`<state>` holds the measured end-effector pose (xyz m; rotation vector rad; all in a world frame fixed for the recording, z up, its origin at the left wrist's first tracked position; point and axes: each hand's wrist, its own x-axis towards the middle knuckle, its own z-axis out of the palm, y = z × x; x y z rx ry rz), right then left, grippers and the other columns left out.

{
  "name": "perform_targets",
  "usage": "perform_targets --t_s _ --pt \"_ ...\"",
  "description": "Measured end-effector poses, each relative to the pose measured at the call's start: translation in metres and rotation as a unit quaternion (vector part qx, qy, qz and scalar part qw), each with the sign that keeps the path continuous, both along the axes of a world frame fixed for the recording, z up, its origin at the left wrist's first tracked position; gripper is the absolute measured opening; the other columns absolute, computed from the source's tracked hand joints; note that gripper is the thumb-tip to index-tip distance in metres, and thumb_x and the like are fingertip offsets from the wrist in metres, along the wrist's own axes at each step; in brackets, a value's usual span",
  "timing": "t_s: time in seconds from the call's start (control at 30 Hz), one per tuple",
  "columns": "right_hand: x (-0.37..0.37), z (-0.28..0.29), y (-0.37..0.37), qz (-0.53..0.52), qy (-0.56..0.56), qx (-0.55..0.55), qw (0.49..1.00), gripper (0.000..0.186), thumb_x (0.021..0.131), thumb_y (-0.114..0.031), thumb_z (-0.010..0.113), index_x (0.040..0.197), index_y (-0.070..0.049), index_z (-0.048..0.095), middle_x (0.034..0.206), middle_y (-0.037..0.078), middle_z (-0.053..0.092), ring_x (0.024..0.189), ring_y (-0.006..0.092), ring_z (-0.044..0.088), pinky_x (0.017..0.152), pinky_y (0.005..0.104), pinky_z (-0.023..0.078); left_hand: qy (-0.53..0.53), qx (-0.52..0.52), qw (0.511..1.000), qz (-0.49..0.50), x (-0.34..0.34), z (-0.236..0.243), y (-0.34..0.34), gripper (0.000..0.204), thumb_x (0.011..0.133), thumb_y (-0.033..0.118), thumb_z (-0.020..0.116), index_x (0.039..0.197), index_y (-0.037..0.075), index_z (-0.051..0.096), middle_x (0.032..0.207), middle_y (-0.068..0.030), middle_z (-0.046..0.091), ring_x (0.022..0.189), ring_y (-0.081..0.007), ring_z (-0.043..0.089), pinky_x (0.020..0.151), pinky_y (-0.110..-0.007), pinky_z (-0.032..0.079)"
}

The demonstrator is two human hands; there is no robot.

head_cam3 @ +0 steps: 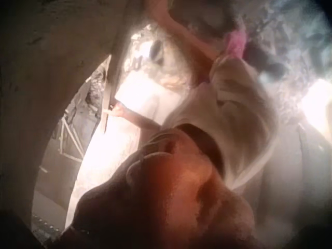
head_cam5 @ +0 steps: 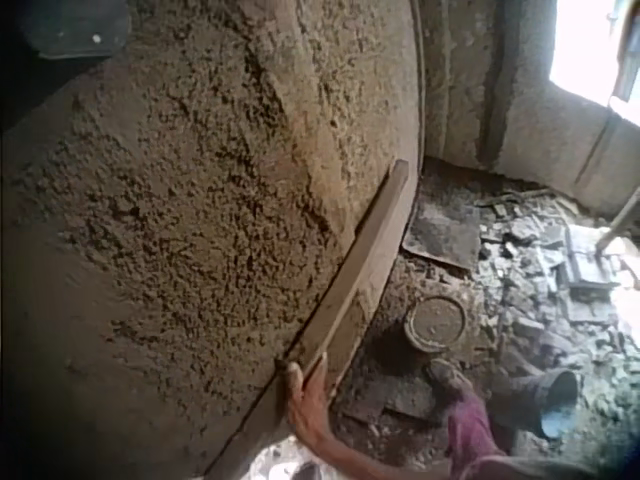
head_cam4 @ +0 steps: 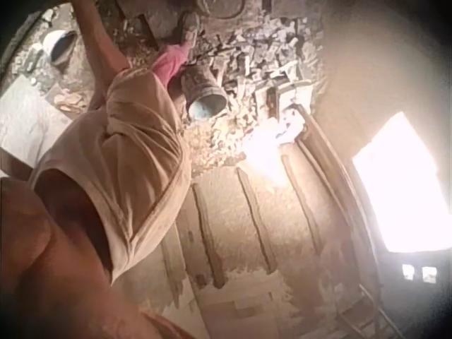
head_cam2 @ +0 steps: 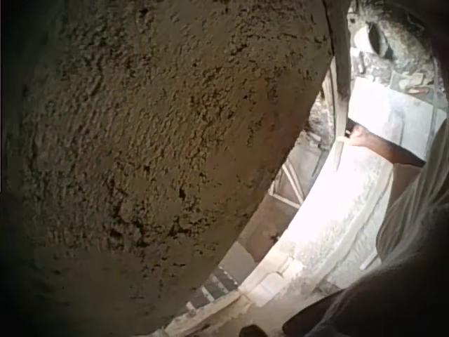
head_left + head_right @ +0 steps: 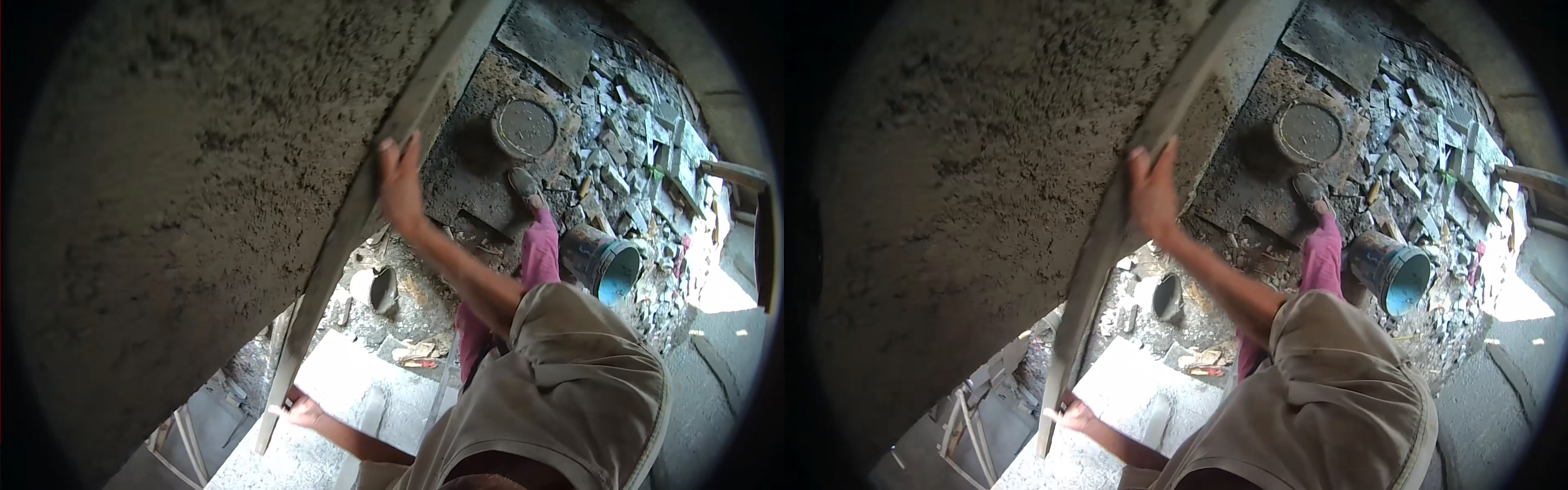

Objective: The person scoops mortar from a bucket using a trowel, applies it to a concrete wall corner, and uses a long wooden board to level and smooth the surface.

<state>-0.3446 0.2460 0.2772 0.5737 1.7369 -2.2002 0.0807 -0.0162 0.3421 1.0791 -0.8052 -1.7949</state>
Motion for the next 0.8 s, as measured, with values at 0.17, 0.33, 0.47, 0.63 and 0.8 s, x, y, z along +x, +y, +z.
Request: perform_targets --t_s 0.17,0.33,0.47,0.63,0.8 --pt "0.032 0.045 -0.020 -0.052 0.103 0.088 0.989 0.083 0.100 -0.045 0.045 0.150 0.005 -0.001 0.143 0.037 0.033 0.125 0.0478 0.047 0.103 0.0453 0.041 -0.080 -0.067 0.991 0.080 0.012 0.059 -0.004 0.064 0.095 0.045 0.056 0.131 -0.006 0.046 0.131 -0.0225 0.052 0.121 -0.0334 0.051 0.108 -0.049 0.037" --pt "-0.032 -0.040 0.018 -0.054 0.048 0.103 0.992 0.079 0.100 -0.043 0.044 0.150 0.004 0.005 0.138 0.035 0.041 0.125 0.0452 0.048 0.101 0.0445 0.042 -0.094 0.015 0.995 0.044 -0.049 -0.010 0.052 0.064 0.095 0.045 0.056 0.133 -0.005 0.044 0.133 -0.0223 0.050 0.122 -0.0331 0.050 0.108 -0.051 0.036" --pt "-0.124 -0.194 0.088 -0.045 0.075 0.041 0.995 0.080 0.101 -0.049 0.039 0.150 0.004 0.003 0.139 0.033 0.042 0.128 0.0425 0.046 0.105 0.0419 0.038 -0.086 0.105 0.990 -0.046 -0.128 -0.129 0.098 0.066 0.096 0.053 0.048 0.140 0.004 0.040 0.142 -0.0185 0.045 0.131 -0.0314 0.042 0.112 -0.053 0.030" --pt "-0.148 -0.264 0.103 -0.013 0.041 0.075 0.996 0.084 0.101 -0.054 0.032 0.150 0.005 -0.002 0.147 0.030 0.033 0.138 0.0391 0.032 0.112 0.0395 0.028 -0.032 0.034 0.990 -0.134 -0.150 -0.192 0.117 0.071 0.097 0.047 0.052 0.142 -0.004 0.031 0.145 -0.0232 0.037 0.135 -0.0351 0.036 0.117 -0.051 0.026" --pt "-0.099 -0.209 0.071 -0.036 0.049 0.035 0.998 0.086 0.100 -0.051 0.039 0.149 0.006 -0.002 0.140 0.034 0.041 0.128 0.0442 0.045 0.105 0.0432 0.038 -0.191 -0.084 0.958 -0.198 -0.081 -0.186 0.053 0.050 0.098 0.029 0.052 0.127 -0.012 0.047 0.122 -0.0219 0.057 0.113 -0.0299 0.057 0.101 -0.044 0.046"
